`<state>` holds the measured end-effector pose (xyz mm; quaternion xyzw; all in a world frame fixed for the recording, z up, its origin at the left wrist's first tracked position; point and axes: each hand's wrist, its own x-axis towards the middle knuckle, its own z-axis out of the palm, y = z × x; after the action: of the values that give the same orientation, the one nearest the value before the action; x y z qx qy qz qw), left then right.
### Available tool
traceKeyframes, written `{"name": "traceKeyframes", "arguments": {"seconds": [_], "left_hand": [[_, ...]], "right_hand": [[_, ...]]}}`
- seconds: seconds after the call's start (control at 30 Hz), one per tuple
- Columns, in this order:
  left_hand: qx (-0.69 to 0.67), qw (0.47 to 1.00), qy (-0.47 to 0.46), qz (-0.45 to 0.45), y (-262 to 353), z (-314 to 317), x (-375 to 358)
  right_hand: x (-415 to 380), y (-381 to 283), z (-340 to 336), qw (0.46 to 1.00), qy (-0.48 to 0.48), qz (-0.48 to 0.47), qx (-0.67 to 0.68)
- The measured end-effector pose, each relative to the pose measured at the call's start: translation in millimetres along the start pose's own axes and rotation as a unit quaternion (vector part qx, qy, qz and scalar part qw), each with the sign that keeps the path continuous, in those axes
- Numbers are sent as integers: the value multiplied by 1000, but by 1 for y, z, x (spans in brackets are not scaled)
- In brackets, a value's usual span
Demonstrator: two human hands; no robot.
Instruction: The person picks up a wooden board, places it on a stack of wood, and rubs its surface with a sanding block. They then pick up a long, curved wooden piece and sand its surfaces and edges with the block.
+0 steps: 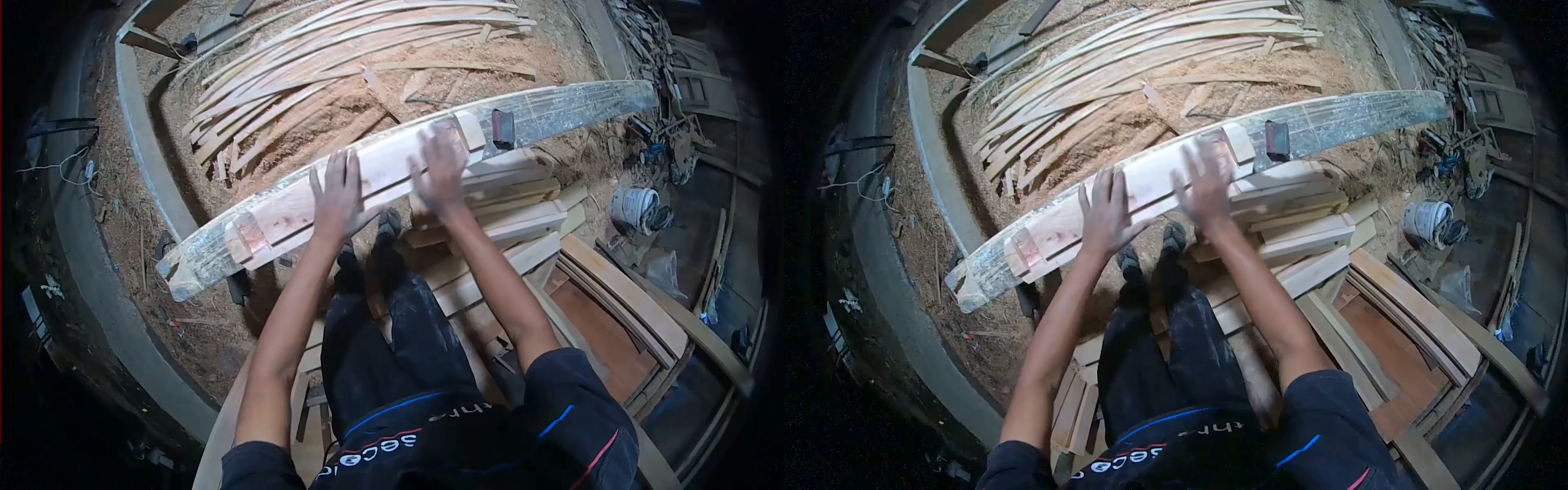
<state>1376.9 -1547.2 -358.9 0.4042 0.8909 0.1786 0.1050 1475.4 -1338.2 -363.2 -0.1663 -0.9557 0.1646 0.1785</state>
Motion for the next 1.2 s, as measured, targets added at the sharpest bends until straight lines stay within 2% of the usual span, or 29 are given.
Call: {"name": "traceKeyframes", "arguments": {"seconds": [0.13, 0.2, 0.23, 0.3, 0.37, 0.47, 0.7, 0.77, 0.93, 1.1, 1.17, 1.2], "left_hand": [[5, 998, -10, -62, 53, 11, 43], [-13, 989, -9, -150, 68, 19, 53], [-14, 989, -12, -148, 70, 25, 54], [45, 990, 54, -120, 67, 33, 54], [59, 991, 39, -116, 71, 39, 59], [46, 997, 65, -10, 85, 51, 81], [7, 994, 54, 92, 151, 80, 158], [33, 992, 57, 104, 160, 83, 167], [62, 992, 49, 94, 162, 82, 171], [39, 993, 58, 92, 160, 82, 170], [12, 994, 71, 84, 158, 81, 168], [-6, 993, 83, 89, 156, 80, 166]], "right_hand": [[10, 78, -25, 993, 59, 96, -37], [11, 109, -31, 991, 53, 112, -44], [9, 122, -31, 989, 45, 130, -48], [9, 140, -31, 991, 45, 120, -42], [12, 146, -29, 993, 26, 107, -34], [12, 145, -29, 993, 33, 111, -24], [13, 155, -37, 987, 60, 146, 11], [14, 161, -35, 984, 43, 173, -4], [16, 172, -19, 986, 22, 162, -42], [21, 174, -17, 986, 47, 149, -51], [29, 162, -25, 970, 128, 189, 83], [30, 152, -34, 972, 131, 175, 85]]}}
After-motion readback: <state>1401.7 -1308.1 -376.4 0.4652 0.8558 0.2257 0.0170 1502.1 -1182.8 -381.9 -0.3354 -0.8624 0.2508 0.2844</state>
